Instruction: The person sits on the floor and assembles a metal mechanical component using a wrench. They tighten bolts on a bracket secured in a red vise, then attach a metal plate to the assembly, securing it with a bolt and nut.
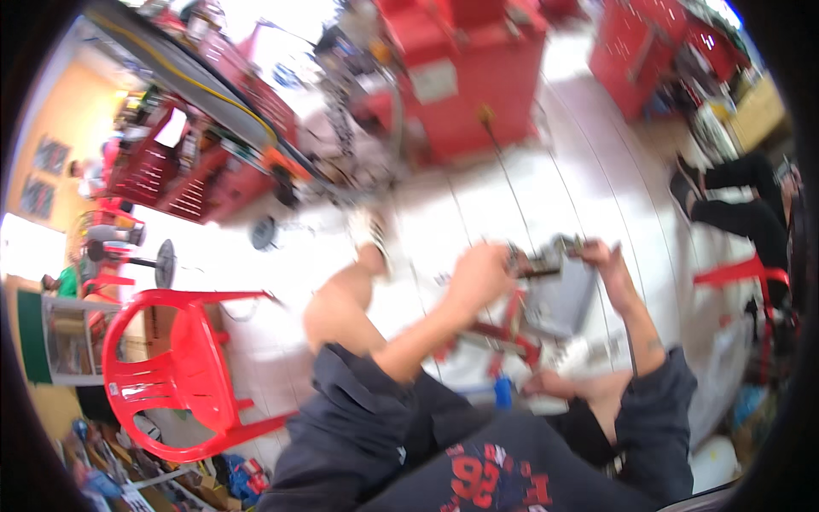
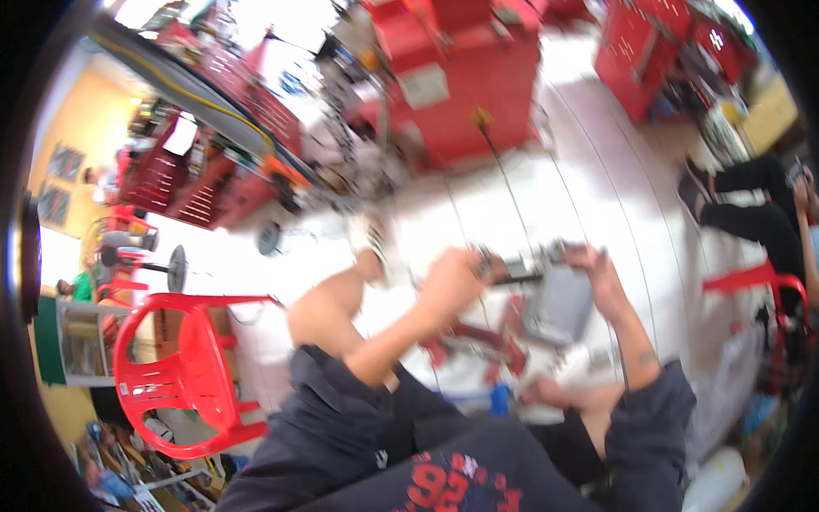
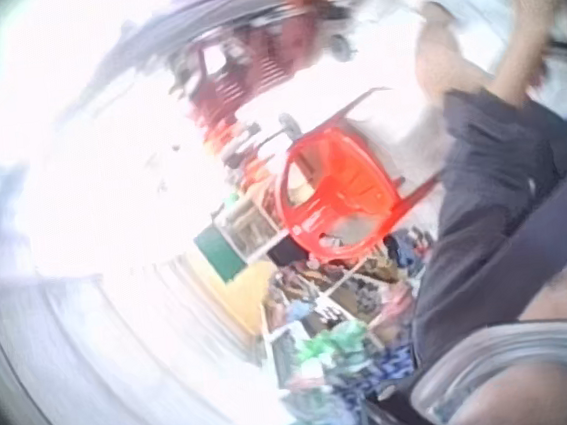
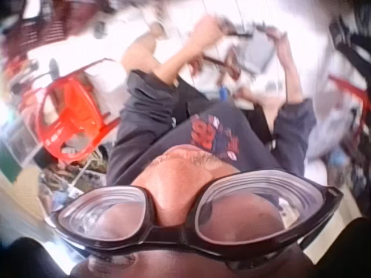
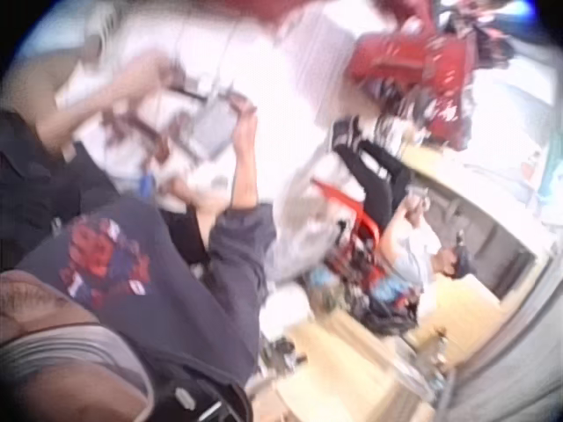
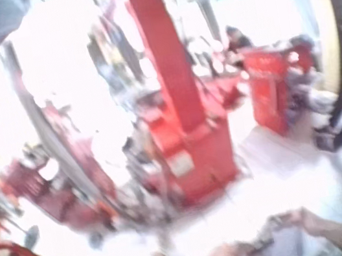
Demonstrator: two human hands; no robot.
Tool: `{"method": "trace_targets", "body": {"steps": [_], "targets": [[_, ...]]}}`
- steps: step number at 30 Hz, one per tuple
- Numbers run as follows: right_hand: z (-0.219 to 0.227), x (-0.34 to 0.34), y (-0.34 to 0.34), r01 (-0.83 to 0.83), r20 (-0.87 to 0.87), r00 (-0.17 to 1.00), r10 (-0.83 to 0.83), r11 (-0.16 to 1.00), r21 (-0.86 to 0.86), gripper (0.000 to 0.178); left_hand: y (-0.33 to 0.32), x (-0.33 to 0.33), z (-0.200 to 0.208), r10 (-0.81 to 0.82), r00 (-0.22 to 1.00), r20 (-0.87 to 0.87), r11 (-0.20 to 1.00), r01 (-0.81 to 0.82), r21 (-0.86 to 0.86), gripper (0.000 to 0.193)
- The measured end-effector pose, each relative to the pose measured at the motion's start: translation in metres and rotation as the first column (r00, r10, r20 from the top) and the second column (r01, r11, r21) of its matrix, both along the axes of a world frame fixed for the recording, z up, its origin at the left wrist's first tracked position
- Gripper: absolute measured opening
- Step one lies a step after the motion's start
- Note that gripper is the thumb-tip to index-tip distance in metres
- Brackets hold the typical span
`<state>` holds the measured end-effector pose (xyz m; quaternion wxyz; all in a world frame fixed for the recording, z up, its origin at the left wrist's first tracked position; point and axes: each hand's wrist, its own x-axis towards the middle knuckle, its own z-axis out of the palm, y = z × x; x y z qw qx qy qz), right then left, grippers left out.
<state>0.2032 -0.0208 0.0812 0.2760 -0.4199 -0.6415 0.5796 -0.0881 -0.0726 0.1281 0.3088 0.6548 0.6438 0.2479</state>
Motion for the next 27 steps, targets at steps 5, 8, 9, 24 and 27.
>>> {"method": "trace_targets", "body": {"steps": [5,8,9,24,27], "targets": [[0.028,-0.025,0.008,0.010,-0.136,0.990,-0.026,0.993,-0.117,0.095,0.007,-0.009,0.027,-0.063,0.998,0.001,0.997,0.063,-0.045,0.021],[0.050,-0.033,0.006,0.044,-0.104,0.993,-0.048,0.998,-0.044,0.100,0.003,-0.010,0.038,-0.097,0.995,0.012,0.993,0.097,-0.064,0.023],[0.056,-0.033,0.007,0.056,-0.087,0.995,-0.057,0.998,-0.014,0.102,0.002,-0.007,0.036,-0.099,0.995,-0.010,0.991,0.098,-0.088,0.023],[0.001,0.008,0.013,0.031,-0.016,0.999,-0.036,0.976,-0.217,0.097,0.007,0.002,0.009,-0.082,0.996,0.032,0.986,0.076,0.149,0.022],[0.033,-0.021,0.007,0.096,-0.026,0.995,-0.101,0.983,-0.158,0.095,0.006,-0.003,0.008,-0.123,0.992,0.032,0.992,0.123,-0.017,0.021]]}}
